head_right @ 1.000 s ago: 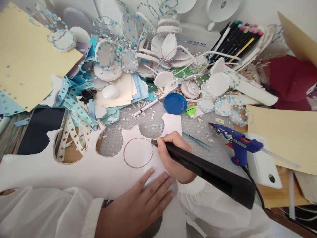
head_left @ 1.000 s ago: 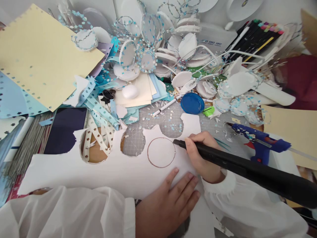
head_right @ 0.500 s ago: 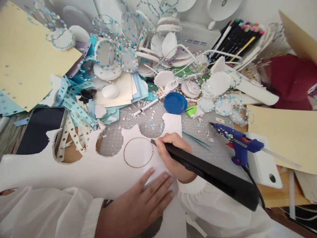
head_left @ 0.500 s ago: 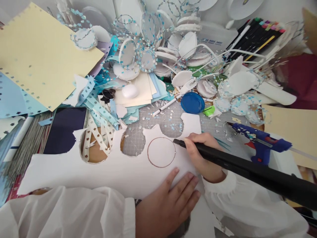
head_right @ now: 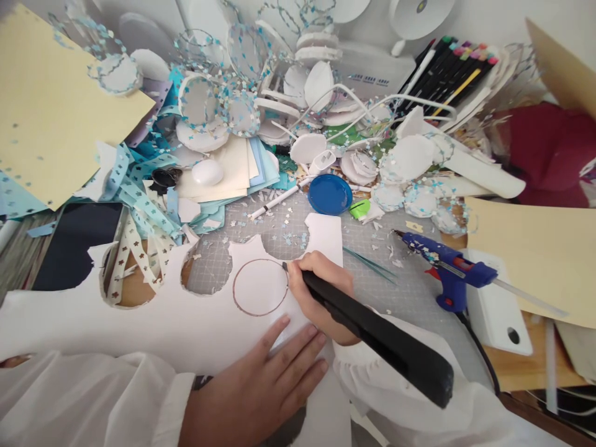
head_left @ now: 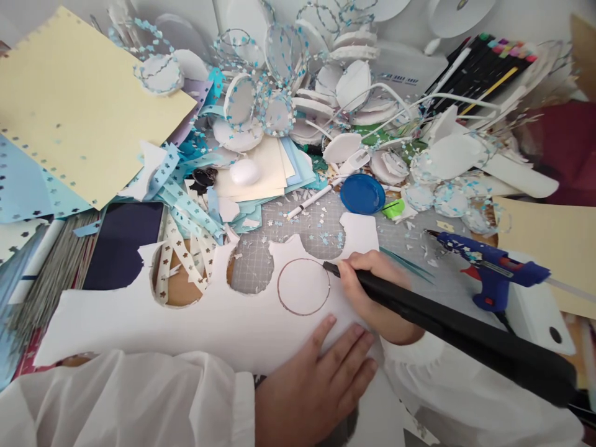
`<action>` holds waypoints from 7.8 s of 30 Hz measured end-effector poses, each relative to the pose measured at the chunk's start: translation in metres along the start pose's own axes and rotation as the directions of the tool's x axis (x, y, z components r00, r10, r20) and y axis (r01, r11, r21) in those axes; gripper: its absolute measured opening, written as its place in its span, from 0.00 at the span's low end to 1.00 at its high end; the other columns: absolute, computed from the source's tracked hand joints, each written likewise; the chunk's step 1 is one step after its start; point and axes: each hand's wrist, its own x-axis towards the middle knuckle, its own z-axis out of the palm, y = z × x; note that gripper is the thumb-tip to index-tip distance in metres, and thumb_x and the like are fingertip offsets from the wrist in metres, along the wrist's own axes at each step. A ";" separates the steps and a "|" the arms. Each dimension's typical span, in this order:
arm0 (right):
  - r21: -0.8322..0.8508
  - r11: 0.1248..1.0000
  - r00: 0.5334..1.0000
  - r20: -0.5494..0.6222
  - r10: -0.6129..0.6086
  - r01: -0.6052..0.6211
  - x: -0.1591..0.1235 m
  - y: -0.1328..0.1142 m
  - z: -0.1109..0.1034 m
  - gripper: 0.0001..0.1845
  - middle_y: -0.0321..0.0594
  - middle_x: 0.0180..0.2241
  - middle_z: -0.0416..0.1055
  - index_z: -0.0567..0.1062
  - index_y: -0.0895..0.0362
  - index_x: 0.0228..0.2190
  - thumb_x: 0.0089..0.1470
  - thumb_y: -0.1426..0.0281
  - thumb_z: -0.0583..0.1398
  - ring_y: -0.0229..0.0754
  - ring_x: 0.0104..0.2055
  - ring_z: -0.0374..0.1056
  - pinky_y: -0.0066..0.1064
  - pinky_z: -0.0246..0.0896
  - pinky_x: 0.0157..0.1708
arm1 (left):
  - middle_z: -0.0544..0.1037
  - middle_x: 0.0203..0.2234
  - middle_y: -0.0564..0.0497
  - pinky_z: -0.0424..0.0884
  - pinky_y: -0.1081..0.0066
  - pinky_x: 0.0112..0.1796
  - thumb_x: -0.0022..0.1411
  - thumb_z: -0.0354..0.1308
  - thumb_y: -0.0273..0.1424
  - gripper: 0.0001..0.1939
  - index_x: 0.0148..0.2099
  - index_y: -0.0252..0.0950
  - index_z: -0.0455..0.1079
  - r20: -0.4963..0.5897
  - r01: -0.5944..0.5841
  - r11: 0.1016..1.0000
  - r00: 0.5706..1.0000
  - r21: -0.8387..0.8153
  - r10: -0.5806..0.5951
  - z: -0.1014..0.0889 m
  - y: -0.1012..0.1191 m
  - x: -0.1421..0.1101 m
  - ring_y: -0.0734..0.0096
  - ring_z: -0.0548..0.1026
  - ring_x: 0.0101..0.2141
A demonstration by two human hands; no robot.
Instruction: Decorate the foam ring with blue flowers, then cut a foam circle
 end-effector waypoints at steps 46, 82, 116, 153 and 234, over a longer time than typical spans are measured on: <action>0.066 0.986 0.986 -0.061 0.157 -0.153 -0.001 -0.005 -0.004 0.16 0.29 0.15 0.58 0.60 0.53 0.20 0.56 0.68 0.58 0.33 0.18 0.55 0.27 0.53 0.20 | 0.60 0.63 0.46 0.55 0.50 0.56 0.70 0.36 0.31 0.24 0.64 0.34 0.55 -0.006 -0.022 1.000 1.000 0.000 0.022 -0.001 -0.001 -0.001 0.56 0.59 0.61; 0.219 0.974 0.931 0.365 -0.030 -0.054 0.029 0.009 -0.011 0.05 0.34 0.28 0.72 0.72 0.53 0.28 0.55 0.66 0.59 0.37 0.30 0.68 0.28 0.64 0.31 | 0.62 0.62 0.45 0.52 0.48 0.56 0.70 0.39 0.33 0.23 0.63 0.36 0.58 -0.024 -0.020 1.000 1.000 0.012 0.020 0.003 0.001 -0.001 0.57 0.60 0.60; 0.440 0.782 0.871 0.419 0.256 -0.441 0.045 -0.004 -0.001 0.07 0.28 0.22 0.66 0.66 0.52 0.36 0.52 0.68 0.59 0.35 0.26 0.62 0.27 0.54 0.28 | 0.64 0.61 0.46 0.52 0.49 0.54 0.71 0.37 0.32 0.22 0.62 0.35 0.60 -0.076 -0.013 1.000 0.997 0.007 0.014 0.007 0.002 -0.002 0.57 0.61 0.59; 0.552 0.667 0.866 0.322 0.383 -0.500 0.044 0.005 -0.001 0.13 0.28 0.22 0.49 0.54 0.52 0.26 0.51 0.68 0.57 0.34 0.22 0.47 0.28 0.43 0.22 | 0.63 0.61 0.47 0.53 0.49 0.55 0.70 0.38 0.32 0.22 0.62 0.36 0.59 -0.063 -0.019 1.000 0.998 0.013 0.020 0.006 0.002 -0.002 0.57 0.61 0.60; 0.522 0.788 0.936 0.064 0.345 -0.326 0.027 0.004 0.023 0.12 0.29 0.21 0.58 0.63 0.52 0.25 0.51 0.62 0.62 0.35 0.21 0.57 0.30 0.56 0.23 | 0.66 0.60 0.49 0.57 0.51 0.53 0.70 0.37 0.30 0.21 0.60 0.37 0.62 -0.085 -0.032 0.999 0.996 0.001 0.032 0.007 0.001 -0.001 0.60 0.63 0.58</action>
